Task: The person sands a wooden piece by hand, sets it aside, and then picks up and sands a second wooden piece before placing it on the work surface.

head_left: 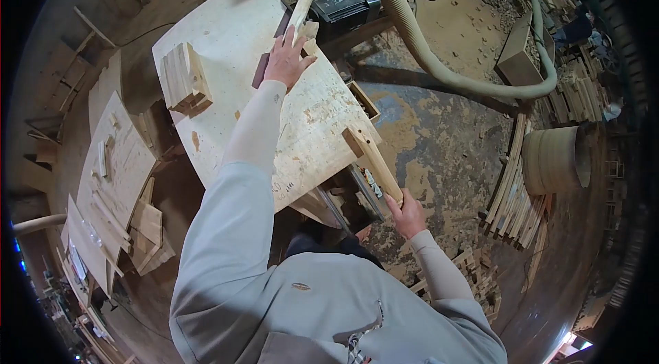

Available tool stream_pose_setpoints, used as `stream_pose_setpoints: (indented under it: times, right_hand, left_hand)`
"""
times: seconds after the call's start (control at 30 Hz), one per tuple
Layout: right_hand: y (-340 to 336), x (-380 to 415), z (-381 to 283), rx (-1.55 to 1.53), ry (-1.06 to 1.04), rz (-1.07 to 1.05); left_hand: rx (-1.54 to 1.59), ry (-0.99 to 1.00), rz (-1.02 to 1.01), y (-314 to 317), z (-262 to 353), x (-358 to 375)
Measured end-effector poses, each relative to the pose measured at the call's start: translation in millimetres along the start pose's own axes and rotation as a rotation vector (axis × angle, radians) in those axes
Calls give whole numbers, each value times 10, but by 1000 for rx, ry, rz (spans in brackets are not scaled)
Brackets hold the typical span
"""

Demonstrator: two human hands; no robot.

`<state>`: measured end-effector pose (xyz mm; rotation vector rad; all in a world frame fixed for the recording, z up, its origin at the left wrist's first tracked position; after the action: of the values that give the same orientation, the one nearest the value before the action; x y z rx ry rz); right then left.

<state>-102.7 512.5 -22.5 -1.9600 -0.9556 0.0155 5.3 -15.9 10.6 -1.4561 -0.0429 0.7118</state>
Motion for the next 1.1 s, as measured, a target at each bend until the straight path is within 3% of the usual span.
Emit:
stream_pose_setpoints:
  times: [0.83,1.1]
  right_hand:
    - [117,-84,74,-60,-91,81]
    - [74,-80,114,-92,-88,76]
  left_hand:
    - [-58,-33,4,110,-53,-41]
    - [-50,37,63,137,-89,-24]
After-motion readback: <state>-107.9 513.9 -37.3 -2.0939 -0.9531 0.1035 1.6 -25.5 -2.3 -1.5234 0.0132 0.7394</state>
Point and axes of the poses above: each hand's wrist, its own x-axis away from the middle knuckle, its own y-axis out of the palm, z = x × y, the point moved 1 cm from there along -x, towards the middle knuckle, and after that the axes turned 12 degrees about y, right-handed, at the moved point
